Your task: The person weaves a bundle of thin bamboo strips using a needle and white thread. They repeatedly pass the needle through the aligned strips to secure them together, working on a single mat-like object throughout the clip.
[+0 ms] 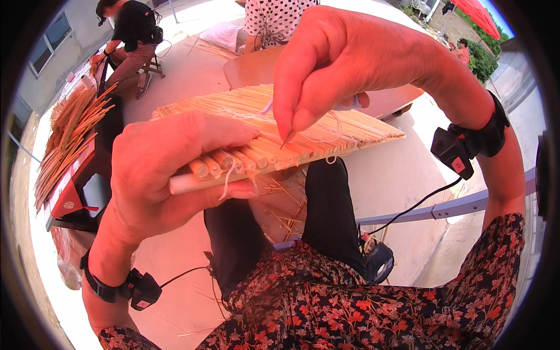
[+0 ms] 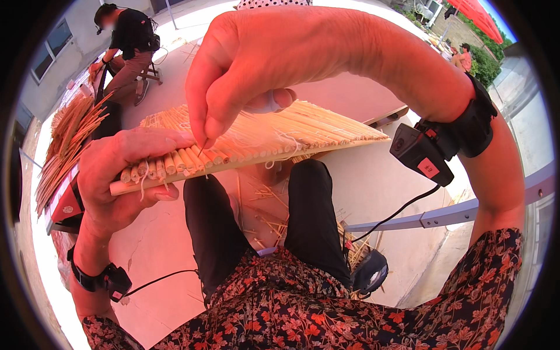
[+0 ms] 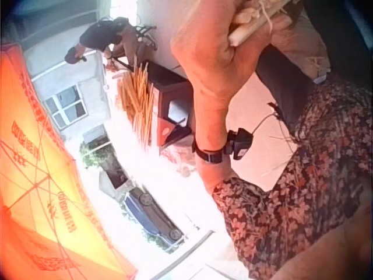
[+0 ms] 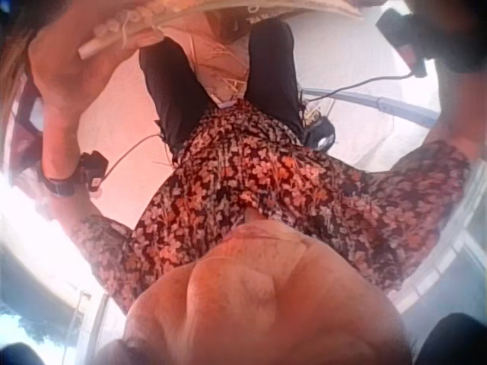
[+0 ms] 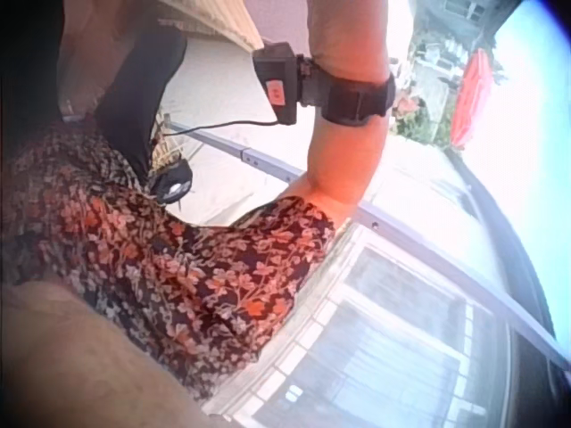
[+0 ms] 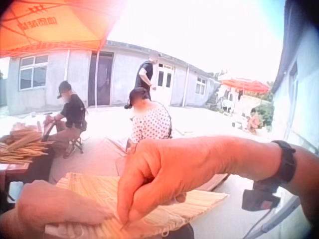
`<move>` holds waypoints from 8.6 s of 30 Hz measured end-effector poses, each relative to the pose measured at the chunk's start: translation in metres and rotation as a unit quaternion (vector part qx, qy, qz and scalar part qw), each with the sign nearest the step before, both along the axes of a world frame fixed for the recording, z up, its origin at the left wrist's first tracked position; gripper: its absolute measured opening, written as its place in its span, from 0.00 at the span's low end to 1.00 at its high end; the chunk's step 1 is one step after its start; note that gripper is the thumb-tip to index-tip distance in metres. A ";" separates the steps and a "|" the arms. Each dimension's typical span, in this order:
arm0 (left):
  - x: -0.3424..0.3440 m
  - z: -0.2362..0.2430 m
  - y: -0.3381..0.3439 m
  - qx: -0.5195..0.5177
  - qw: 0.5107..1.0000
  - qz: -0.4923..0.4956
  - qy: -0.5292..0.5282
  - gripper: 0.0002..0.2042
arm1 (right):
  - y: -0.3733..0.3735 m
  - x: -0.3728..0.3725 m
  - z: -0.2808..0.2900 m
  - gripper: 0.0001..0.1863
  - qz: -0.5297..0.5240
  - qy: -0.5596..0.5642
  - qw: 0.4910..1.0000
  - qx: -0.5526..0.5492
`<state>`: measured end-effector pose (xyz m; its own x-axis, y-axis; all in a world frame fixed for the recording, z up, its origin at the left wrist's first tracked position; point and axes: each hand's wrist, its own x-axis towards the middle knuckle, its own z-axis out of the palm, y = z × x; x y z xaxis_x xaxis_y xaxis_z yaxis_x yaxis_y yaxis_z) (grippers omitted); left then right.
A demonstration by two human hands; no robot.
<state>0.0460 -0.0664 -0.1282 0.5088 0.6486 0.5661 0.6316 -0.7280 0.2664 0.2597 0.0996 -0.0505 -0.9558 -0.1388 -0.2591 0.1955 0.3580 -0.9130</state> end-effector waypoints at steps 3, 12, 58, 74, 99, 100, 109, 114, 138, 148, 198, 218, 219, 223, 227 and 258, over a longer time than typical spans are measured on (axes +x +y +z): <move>-0.008 0.028 0.007 -0.026 1.000 -0.007 -0.007 0.24 | -0.010 0.003 0.014 0.07 -0.085 0.004 0.993 0.087; -0.018 0.069 0.048 -0.112 0.991 -0.011 -0.067 0.15 | 0.015 0.006 0.028 0.08 -0.191 0.105 0.970 0.110; -0.015 0.098 0.076 -0.152 0.982 -0.061 -0.093 0.14 | -0.009 0.017 -0.004 0.32 -0.253 0.304 0.895 0.205; 0.048 -0.011 0.009 0.018 0.993 0.064 -0.099 0.15 | -0.081 0.111 -0.110 0.19 -0.450 0.452 0.668 0.383; 0.135 -0.150 0.015 0.020 0.997 0.077 -0.004 0.13 | -0.135 0.118 -0.275 0.10 -0.544 0.297 0.635 -0.462; 0.134 -0.149 0.015 0.021 0.997 0.077 -0.005 0.13 | -0.133 0.118 -0.278 0.10 -0.535 0.303 0.639 -0.463; 0.132 -0.145 0.020 0.011 0.998 0.069 0.008 0.12 | -0.132 0.121 -0.284 0.07 -0.530 0.322 0.708 -0.339; 0.135 -0.149 0.024 0.017 0.997 0.071 0.020 0.12 | -0.133 0.121 -0.294 0.06 -0.543 0.329 0.667 -0.389; 0.122 -0.149 0.036 0.040 0.997 0.067 -0.003 0.20 | -0.131 0.146 -0.304 0.04 -0.668 0.421 0.588 -0.176; 0.132 -0.161 0.032 0.039 0.996 0.080 -0.013 0.14 | -0.093 0.148 -0.280 0.06 -0.650 0.424 0.427 -0.465; 0.137 -0.166 0.032 0.008 0.997 0.074 0.020 0.06 | -0.108 0.140 -0.328 0.11 -0.522 0.383 0.356 -0.673; 0.136 -0.184 0.024 -0.100 0.993 0.043 0.051 0.14 | -0.119 0.156 -0.325 0.06 -0.642 0.307 0.502 -0.491; 0.135 -0.186 0.023 -0.109 0.992 0.042 0.054 0.14 | -0.120 0.158 -0.326 0.06 -0.648 0.305 0.499 -0.489; 0.137 -0.190 0.021 -0.117 0.989 0.043 0.077 0.12 | -0.119 0.168 -0.326 0.05 -0.680 0.301 0.505 -0.438; 0.141 -0.188 0.019 -0.087 0.990 0.049 0.100 0.07 | -0.123 0.171 -0.328 0.05 -0.679 0.292 0.515 -0.433; 0.148 -0.184 0.028 -0.111 0.987 -0.033 0.109 0.12 | -0.129 0.166 -0.302 0.13 -0.660 0.107 0.622 -0.408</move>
<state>0.1941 -0.0384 -0.3122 0.6484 0.7056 0.2859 0.6441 -0.7086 0.2882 0.4255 -0.0296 -0.3523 -0.3779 0.8007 -0.4648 -0.3296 -0.5855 -0.7406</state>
